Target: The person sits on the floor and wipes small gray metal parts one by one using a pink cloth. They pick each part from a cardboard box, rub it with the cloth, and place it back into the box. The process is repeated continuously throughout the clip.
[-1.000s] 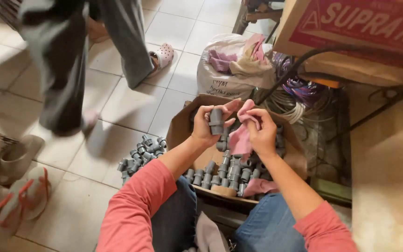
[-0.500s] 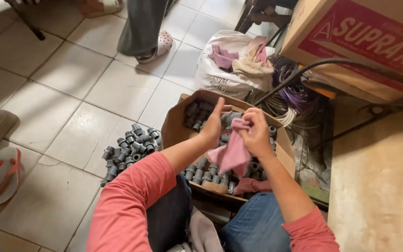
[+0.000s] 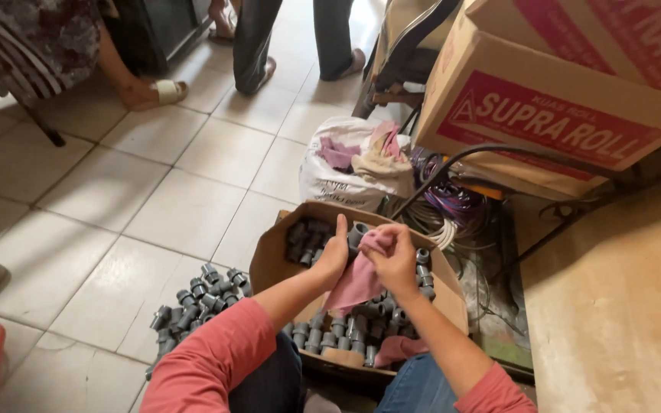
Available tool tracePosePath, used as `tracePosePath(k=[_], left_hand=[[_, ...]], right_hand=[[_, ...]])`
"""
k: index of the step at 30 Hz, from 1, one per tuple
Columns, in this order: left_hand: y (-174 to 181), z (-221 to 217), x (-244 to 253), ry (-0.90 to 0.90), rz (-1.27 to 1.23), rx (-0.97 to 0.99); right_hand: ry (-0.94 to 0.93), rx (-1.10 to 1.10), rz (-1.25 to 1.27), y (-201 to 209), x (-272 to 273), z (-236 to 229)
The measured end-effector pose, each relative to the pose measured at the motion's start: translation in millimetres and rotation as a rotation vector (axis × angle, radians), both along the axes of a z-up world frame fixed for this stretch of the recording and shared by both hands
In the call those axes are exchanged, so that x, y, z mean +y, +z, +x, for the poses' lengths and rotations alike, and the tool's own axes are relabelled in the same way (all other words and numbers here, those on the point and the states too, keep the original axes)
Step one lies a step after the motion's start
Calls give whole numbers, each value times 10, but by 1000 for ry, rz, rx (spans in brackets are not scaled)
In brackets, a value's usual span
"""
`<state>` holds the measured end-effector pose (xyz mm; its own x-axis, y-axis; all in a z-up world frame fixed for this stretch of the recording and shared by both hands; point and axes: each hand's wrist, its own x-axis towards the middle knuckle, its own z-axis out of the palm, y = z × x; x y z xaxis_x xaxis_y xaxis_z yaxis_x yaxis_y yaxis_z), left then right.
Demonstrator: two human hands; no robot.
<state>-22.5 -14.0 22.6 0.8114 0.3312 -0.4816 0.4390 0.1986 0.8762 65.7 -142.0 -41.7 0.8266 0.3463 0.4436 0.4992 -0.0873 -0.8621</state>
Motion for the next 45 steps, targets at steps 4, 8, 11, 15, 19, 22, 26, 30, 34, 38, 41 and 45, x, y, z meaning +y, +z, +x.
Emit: tracePosePath(k=[4, 8, 11, 15, 19, 22, 26, 30, 34, 38, 41, 45], left_hand=[[526, -230, -134, 35, -62, -3], [426, -111, -183, 177, -279, -54], [41, 51, -109, 293, -375, -84], [528, -209, -110, 131, -247, -32], [608, -240, -134, 83, -190, 3], [632, -251, -172, 82, -199, -5], [291, -108, -81, 67, -188, -10], [-820, 457, 90, -14, -89, -27], [-1096, 614, 133, 20, -129, -35], [-925, 533, 50, -7, -132, -35], [-825, 472, 27, -39, -127, -27], [-941, 515, 95, -14, -137, -47]], right_hand=[[-140, -54, -62, 99, 76, -77], [-134, -142, 26, 178, 145, -368], [4, -367, 0, 152, 193, -563], [86, 52, -118, -111, 207, -57], [131, 74, -88, 1, 117, -203], [50, -61, -6, 209, 98, -426], [28, -46, 14, 74, 113, -214], [253, 335, 136, 107, 93, -117], [219, 331, 129, -166, -19, 102], [251, 356, 156, -74, -15, 76], [352, 400, 202, -207, -43, 257], [322, 494, 316, -75, -43, 104]])
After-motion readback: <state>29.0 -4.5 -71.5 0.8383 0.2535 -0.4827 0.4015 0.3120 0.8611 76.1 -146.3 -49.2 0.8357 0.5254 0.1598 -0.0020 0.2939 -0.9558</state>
